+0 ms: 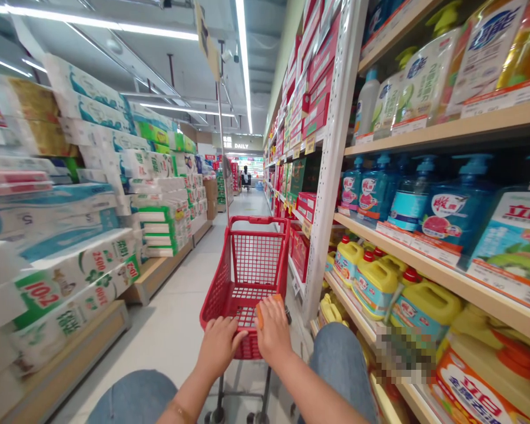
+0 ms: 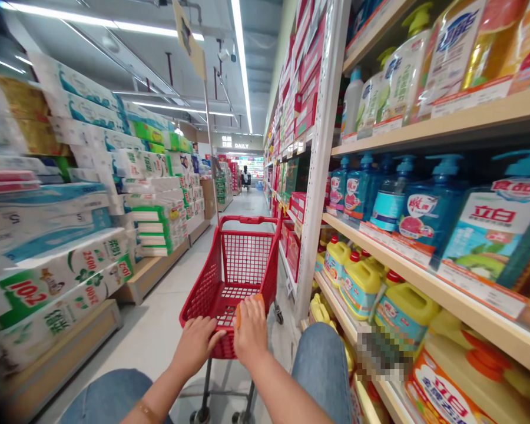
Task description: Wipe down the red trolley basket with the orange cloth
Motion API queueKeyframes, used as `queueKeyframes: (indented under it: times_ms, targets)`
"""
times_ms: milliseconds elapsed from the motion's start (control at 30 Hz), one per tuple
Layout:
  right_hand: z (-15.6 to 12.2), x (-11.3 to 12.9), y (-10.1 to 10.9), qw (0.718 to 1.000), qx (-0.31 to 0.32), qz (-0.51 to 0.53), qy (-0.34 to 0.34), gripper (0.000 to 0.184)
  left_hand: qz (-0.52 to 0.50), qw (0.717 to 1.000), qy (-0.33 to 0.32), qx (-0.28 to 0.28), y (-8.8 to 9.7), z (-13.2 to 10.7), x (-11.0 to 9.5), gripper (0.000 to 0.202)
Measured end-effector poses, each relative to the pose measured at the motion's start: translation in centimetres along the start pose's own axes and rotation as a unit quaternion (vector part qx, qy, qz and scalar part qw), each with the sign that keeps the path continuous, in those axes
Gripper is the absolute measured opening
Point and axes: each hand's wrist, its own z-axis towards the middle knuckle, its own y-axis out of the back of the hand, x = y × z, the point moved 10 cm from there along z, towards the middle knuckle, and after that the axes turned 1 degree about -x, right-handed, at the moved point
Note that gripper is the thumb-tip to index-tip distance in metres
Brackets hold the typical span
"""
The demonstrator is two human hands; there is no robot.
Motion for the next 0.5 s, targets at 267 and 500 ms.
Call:
queueKeyframes:
  times_ms: [267,500]
  targets:
    - [-0.9,-2.9,0.7,0.999,0.025,-0.022,0.028,0.041,-0.026,0.996,-0.066,0.06,-1.2,1.2,-1.2,0.041]
    - [-1.5,-2.4,-0.1,1.0,0.001,-0.02,0.008,0.042,-0.029,0.997,-0.054,0.05,-1.7,1.7,-3.4,0.036]
